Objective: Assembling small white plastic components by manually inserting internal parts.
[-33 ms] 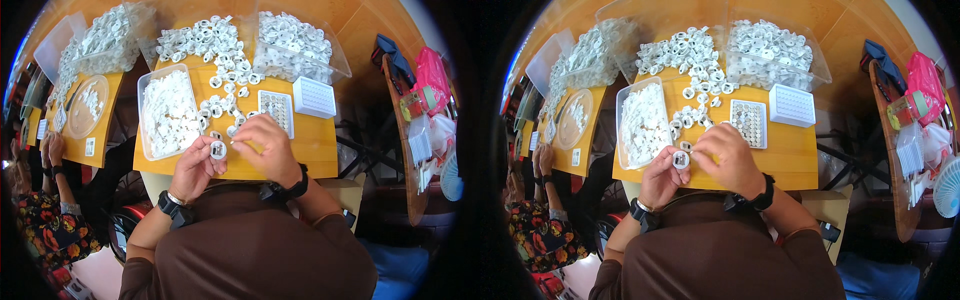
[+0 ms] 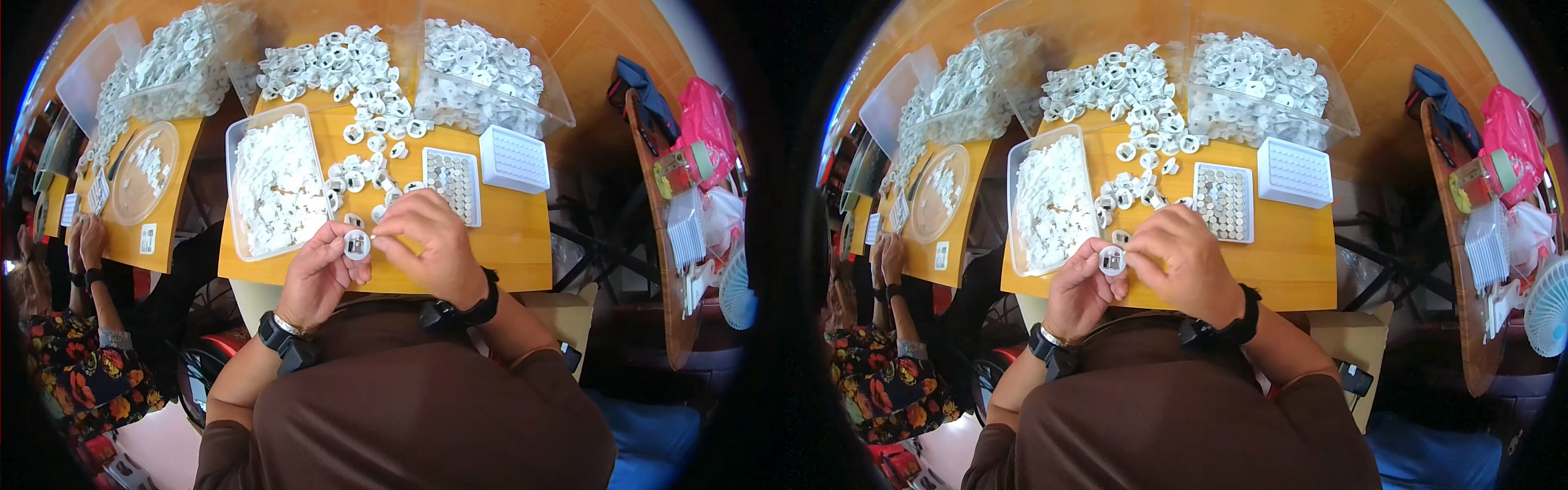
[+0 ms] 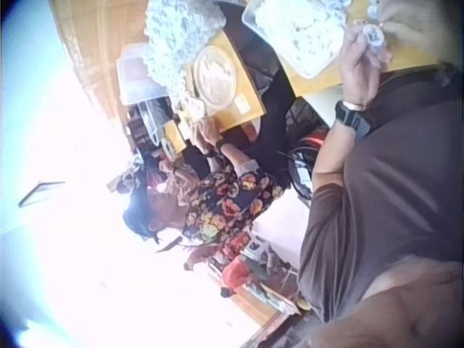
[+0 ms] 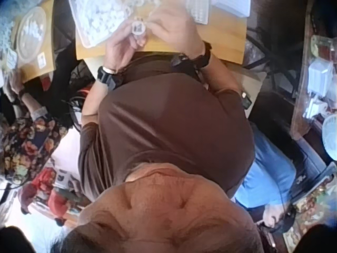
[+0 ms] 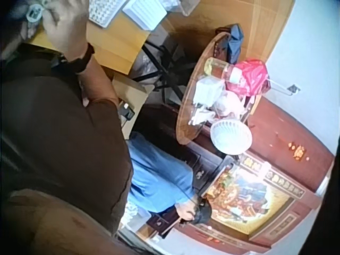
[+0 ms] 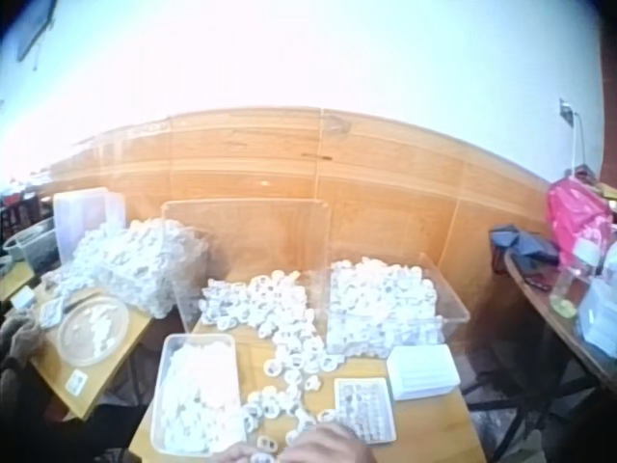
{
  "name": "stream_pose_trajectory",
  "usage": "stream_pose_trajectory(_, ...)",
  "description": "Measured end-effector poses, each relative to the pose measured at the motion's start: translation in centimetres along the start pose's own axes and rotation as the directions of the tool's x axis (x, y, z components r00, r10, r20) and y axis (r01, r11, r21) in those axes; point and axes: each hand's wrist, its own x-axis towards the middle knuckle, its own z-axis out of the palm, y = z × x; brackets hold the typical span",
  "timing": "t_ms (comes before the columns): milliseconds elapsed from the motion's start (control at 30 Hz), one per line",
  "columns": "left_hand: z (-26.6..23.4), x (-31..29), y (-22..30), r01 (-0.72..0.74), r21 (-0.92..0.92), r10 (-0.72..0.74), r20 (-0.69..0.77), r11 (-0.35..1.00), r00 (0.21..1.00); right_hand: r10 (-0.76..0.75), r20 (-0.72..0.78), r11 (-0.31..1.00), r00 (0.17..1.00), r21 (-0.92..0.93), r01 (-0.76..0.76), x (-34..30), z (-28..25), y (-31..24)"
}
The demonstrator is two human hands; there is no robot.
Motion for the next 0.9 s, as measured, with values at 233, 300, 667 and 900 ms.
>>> stream_pose_trajectory(233,-0.2,-0.5,0.0,-0.019,0.017,0.019,0.028,1.0,0.999,-0.129,0.01,0.99,0.992,-0.049,0.13,-0.1,1.7,-0.4)
stream_pose_trajectory(300,-0.3,-0.6,0.0,-0.016,0.056,0.016,-0.004,0.998,1.0,-0.131,0.061,0.989,0.989,-0.053,0.135,0.0,1.7,-0.5)
stream_pose_trajectory(667,0.6,-0.9,0.3,-0.026,0.257,0.045,-0.071,0.966,0.996,0.456,0.34,0.615,0.822,0.547,-0.567,-0.9,2.5,-0.2)
stream_pose_trajectory(900,0.7,-1.1,0.5,-0.043,0.272,0.07,-0.092,0.961,0.993,0.438,0.293,0.628,0.85,0.576,-0.522,-0.5,3.2,-0.4)
